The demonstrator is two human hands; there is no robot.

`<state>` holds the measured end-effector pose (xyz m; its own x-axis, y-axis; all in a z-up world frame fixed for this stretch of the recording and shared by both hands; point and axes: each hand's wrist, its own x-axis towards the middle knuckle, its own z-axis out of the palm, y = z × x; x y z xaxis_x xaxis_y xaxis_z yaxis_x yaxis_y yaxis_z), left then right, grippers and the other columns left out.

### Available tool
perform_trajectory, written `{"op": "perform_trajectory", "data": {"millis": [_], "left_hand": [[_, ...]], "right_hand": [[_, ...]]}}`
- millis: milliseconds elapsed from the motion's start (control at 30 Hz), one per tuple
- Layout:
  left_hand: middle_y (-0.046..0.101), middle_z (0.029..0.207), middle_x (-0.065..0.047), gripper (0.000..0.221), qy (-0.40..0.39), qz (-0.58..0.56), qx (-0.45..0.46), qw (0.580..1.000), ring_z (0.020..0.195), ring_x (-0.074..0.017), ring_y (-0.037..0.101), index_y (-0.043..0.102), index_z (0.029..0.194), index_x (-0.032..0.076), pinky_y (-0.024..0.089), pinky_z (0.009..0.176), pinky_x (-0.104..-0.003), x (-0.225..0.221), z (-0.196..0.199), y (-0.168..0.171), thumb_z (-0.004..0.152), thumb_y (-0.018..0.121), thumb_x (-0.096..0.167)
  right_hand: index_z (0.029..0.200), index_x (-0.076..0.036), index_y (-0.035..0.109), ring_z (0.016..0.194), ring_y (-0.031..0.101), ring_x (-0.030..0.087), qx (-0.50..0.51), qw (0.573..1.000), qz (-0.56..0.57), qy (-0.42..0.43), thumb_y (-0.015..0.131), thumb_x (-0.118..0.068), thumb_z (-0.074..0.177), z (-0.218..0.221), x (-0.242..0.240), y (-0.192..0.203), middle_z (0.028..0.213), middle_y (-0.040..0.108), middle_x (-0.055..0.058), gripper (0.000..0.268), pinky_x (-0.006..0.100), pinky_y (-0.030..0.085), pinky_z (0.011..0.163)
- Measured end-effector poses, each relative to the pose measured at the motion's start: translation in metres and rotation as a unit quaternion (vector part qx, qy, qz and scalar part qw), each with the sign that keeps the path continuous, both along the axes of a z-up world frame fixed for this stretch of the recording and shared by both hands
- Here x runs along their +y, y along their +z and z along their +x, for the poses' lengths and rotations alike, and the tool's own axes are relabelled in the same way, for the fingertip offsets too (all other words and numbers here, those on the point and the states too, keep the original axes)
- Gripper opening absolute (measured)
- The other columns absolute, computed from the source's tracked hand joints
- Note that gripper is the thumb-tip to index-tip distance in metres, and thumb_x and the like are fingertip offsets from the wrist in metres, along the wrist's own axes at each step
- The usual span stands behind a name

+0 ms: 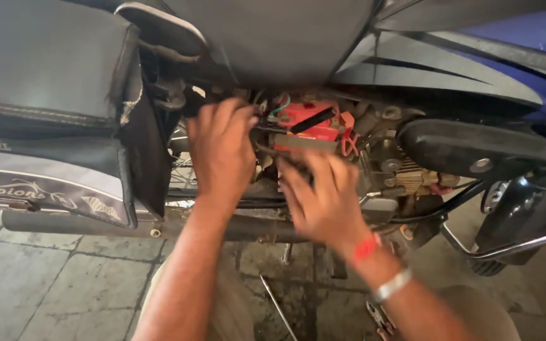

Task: The recorder is replacing a fuse on a motorcycle.

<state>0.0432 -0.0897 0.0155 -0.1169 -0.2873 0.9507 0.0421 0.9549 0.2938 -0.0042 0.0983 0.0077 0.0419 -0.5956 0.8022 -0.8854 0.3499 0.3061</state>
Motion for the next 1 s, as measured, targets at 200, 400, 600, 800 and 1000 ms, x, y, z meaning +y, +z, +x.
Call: {"op": "perform_trajectory", "data": {"millis": [200,400,600,800,1000], "left_hand": [[0.066,0.095,-0.004,0.008,-0.016,-0.120,-0.161,0.980,0.093,-0.0282,0.060,0.071,0.093,0.009,0.041,0.080,-0.046,-0.015,-0.005,0.010,0.089,0.075,0.015],[0.065,0.094,-0.008,0.005,-0.003,-0.091,-0.168,0.981,0.093,-0.0304,0.060,0.069,0.089,0.009,0.043,0.080,-0.047,-0.011,-0.018,0.009,0.086,0.073,0.010],[0.063,0.097,-0.014,0.009,-0.080,-0.036,-0.113,0.990,0.098,-0.0366,0.058,0.065,0.092,0.002,0.046,0.087,-0.048,-0.013,-0.028,-0.003,0.086,0.065,-0.006],[0.062,0.096,-0.015,0.013,-0.107,-0.012,-0.072,0.992,0.098,-0.0370,0.056,0.061,0.093,0.000,0.046,0.086,-0.047,-0.011,-0.028,-0.005,0.085,0.064,-0.010],[0.063,0.104,-0.016,0.017,-0.099,0.031,0.039,0.994,0.106,-0.0336,0.059,0.059,0.101,0.001,0.048,0.091,-0.042,-0.017,-0.026,0.007,0.092,0.054,-0.014]], "right_hand": [[0.113,-0.011,0.070,0.110,0.056,0.031,-0.133,0.989,0.038,0.059,0.077,-0.014,0.083,0.030,0.053,-0.059,0.121,0.064,0.008,0.031,0.045,0.044,0.093],[0.111,-0.008,0.070,0.113,0.057,0.035,-0.189,0.974,0.070,0.107,0.077,-0.010,0.083,0.028,0.061,-0.062,0.121,0.064,0.010,0.029,0.046,0.049,0.096],[0.108,-0.006,0.070,0.113,0.057,0.037,-0.211,0.962,0.115,0.128,0.077,-0.006,0.078,0.022,0.067,-0.077,0.122,0.063,0.013,0.031,0.047,0.050,0.095],[0.103,-0.005,0.070,0.113,0.058,0.038,-0.228,0.955,0.129,0.139,0.077,-0.006,0.077,0.024,0.064,-0.072,0.122,0.063,0.013,0.027,0.046,0.051,0.094],[0.103,-0.005,0.069,0.113,0.059,0.037,-0.242,0.953,0.101,0.150,0.079,-0.007,0.082,0.023,0.056,-0.068,0.121,0.063,0.012,0.023,0.043,0.052,0.094]]}}
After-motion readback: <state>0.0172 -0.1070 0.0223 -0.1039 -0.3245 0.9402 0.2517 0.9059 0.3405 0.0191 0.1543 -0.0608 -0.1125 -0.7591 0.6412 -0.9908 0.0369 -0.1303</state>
